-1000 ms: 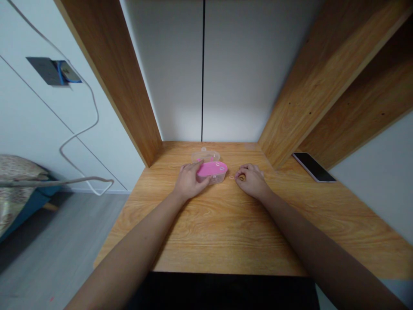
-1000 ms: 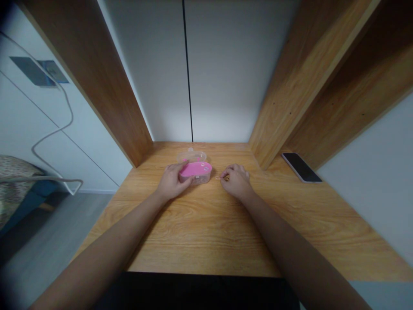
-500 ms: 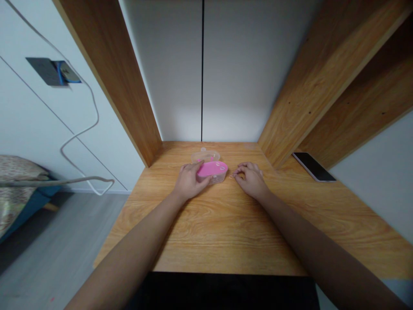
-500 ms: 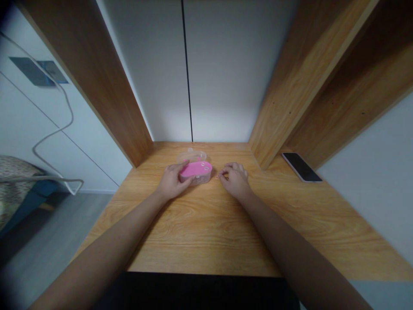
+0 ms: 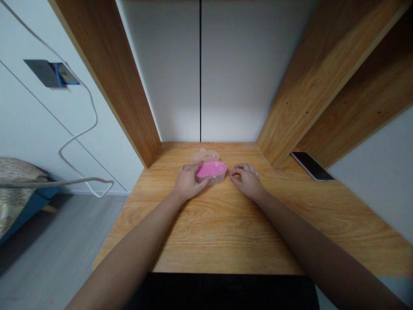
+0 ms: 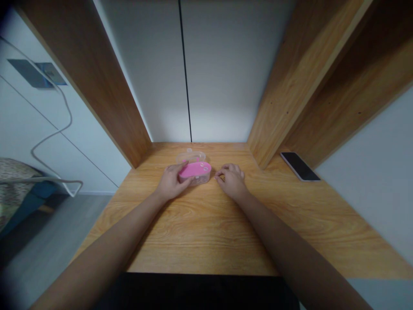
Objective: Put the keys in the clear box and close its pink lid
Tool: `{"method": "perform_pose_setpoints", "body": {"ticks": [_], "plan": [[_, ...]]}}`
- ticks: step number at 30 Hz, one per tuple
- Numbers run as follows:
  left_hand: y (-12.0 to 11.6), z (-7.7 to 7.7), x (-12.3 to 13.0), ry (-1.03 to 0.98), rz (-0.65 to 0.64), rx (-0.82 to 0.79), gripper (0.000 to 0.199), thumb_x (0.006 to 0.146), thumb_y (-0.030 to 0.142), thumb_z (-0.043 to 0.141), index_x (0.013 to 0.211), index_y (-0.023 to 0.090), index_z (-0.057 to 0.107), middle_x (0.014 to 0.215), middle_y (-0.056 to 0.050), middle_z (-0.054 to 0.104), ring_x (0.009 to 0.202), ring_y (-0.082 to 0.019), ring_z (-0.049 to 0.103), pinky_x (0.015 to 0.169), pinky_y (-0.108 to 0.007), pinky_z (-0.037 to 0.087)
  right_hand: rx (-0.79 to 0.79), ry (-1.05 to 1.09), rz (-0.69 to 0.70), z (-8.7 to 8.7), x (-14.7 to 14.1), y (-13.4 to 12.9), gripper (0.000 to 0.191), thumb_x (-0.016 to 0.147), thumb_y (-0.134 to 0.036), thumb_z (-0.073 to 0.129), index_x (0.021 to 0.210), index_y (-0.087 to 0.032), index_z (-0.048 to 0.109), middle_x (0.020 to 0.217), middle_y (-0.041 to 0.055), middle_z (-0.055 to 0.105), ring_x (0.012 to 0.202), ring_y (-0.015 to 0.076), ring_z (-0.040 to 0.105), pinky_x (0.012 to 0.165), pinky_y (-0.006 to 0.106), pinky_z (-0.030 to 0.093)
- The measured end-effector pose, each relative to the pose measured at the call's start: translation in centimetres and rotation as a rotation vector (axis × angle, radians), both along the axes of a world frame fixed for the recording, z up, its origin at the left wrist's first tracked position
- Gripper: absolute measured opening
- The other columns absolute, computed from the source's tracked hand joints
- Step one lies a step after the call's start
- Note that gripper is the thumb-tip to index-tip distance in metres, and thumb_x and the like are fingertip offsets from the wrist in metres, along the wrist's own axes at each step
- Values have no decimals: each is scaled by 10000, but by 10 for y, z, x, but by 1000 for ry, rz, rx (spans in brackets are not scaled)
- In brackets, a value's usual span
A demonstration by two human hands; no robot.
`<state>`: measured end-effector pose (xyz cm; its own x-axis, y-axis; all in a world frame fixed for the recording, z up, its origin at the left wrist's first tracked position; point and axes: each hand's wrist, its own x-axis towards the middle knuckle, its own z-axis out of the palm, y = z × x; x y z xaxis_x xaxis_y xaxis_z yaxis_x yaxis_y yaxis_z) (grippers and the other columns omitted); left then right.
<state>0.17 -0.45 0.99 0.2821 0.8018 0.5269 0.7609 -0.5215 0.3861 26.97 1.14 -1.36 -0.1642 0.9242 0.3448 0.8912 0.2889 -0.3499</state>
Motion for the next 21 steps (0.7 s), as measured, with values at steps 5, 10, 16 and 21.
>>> {"method": "perform_pose_setpoints", "body": {"ticks": [5, 10, 16, 21], "plan": [[0, 0, 0, -3, 2, -4, 617, 845, 525, 653, 1305, 118, 605, 1262, -167, 680, 1137, -313, 653, 1022, -483, 482, 23, -10, 28, 2, -1, -2, 162, 897, -365, 609, 889, -252, 725, 1171, 87, 635, 1159, 290, 509, 969, 462, 368], [0, -1, -1, -5, 1, 1, 618, 847, 540, 647, 1311, 134, 603, 1261, -158, 681, 1133, -318, 652, 1012, -485, 485, 77, 72, 38, 13, -4, -5, 178, 937, -335, 547, 945, -225, 687, 1026, 80, 705, 1043, 270, 585, 945, 438, 380], [1, -3, -1, 9, -58, -29, 648, 842, 526, 657, 1344, 126, 570, 1262, -175, 676, 1145, -318, 649, 1031, -497, 473, 247, 238, 64, 28, -7, -14, 177, 928, -347, 572, 905, -220, 693, 933, 67, 732, 951, 252, 631, 908, 416, 434], [0, -5, 0, 4, -128, -41, 663, 842, 522, 664, 1375, 148, 541, 1298, -169, 656, 1180, -313, 630, 1041, -501, 468, 335, 303, 124, 34, -16, -26, 183, 926, -375, 589, 919, -258, 729, 929, 58, 743, 966, 256, 636, 935, 447, 449]]}}
